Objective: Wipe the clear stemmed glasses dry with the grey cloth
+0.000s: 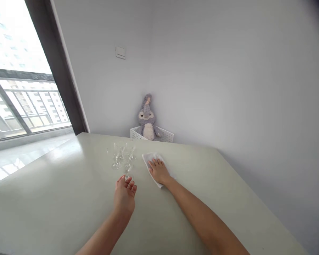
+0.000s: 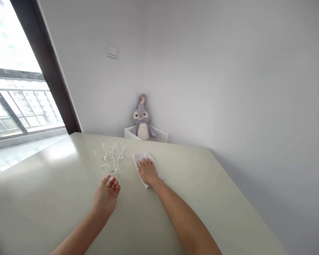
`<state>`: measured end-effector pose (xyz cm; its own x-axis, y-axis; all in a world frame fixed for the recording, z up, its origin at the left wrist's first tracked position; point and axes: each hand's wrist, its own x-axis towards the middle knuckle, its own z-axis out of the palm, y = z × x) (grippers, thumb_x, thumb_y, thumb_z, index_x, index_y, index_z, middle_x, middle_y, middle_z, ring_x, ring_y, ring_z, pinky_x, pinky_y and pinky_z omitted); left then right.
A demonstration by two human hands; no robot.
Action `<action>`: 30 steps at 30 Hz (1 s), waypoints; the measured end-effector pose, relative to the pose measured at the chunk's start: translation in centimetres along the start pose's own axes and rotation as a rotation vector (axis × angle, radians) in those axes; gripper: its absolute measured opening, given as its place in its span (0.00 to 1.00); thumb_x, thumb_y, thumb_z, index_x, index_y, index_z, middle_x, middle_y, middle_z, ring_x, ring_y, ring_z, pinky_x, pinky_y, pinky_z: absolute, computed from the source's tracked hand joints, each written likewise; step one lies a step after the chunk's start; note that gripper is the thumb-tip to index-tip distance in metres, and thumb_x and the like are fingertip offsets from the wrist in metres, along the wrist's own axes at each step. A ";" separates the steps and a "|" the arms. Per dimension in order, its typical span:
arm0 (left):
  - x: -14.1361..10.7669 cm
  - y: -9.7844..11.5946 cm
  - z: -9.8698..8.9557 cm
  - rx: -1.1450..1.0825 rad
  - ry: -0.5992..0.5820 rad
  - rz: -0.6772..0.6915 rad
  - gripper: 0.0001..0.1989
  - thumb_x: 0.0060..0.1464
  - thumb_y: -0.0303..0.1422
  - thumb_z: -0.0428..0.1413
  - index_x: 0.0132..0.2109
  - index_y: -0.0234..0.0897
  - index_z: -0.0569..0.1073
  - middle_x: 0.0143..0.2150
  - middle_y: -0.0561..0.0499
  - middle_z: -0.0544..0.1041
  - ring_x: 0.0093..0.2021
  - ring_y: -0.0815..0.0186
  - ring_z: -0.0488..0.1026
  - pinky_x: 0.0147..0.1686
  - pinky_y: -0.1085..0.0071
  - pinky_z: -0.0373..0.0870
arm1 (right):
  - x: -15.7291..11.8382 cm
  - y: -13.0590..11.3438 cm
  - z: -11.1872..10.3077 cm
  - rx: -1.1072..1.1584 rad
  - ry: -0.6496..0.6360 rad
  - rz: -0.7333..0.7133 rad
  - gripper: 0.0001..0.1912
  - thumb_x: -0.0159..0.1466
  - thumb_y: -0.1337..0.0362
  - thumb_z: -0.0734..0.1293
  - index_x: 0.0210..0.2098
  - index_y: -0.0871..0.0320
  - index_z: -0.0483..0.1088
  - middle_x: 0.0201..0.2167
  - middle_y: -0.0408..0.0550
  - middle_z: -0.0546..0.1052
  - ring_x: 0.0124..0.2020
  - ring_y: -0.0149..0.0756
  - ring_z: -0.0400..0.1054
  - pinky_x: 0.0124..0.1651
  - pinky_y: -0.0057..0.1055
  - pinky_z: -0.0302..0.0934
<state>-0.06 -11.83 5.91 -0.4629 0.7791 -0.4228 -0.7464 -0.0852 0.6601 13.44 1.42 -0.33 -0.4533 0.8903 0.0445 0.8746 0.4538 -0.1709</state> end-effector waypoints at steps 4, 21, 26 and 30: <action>3.4 1.0 -0.5 -0.164 0.090 -0.223 0.12 0.53 0.31 0.45 0.46 0.39 0.55 0.40 0.41 0.67 0.30 0.67 0.72 0.25 0.72 0.70 | -3.2 -1.8 0.3 0.015 0.094 -0.169 0.24 0.64 0.54 0.48 0.57 0.51 0.52 0.60 0.48 0.52 0.60 0.43 0.41 0.57 0.43 0.36; 4.7 -0.1 1.5 -0.349 -0.211 -0.264 0.11 0.52 0.37 0.51 0.36 0.34 0.59 0.46 0.37 0.66 0.45 0.58 0.71 0.34 0.67 0.75 | -11.7 1.4 -1.9 0.681 0.240 0.010 0.12 0.60 0.59 0.57 0.30 0.57 0.70 0.29 0.46 0.73 0.34 0.37 0.64 0.39 0.34 0.58; 3.1 -2.6 3.7 -0.194 -0.334 -0.293 0.11 0.49 0.36 0.55 0.33 0.33 0.62 0.42 0.38 0.70 0.44 0.58 0.71 0.36 0.68 0.74 | -11.4 4.7 -3.7 1.622 0.332 0.299 0.14 0.57 0.53 0.61 0.32 0.57 0.69 0.27 0.44 0.73 0.30 0.37 0.67 0.35 0.35 0.62; 2.6 -4.4 5.6 -0.082 -0.465 -0.191 0.10 0.47 0.36 0.56 0.33 0.34 0.64 0.39 0.44 0.73 0.42 0.61 0.72 0.39 0.68 0.72 | -12.2 6.5 -5.9 1.795 0.460 0.200 0.18 0.59 0.53 0.57 0.42 0.54 0.67 0.43 0.48 0.73 0.45 0.40 0.65 0.45 0.37 0.60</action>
<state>4.75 -5.99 5.37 -0.0672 0.9779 -0.1978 -0.8407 0.0513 0.5390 25.69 -6.29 3.86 -0.0353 0.9968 0.0724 -0.4415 0.0494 -0.8959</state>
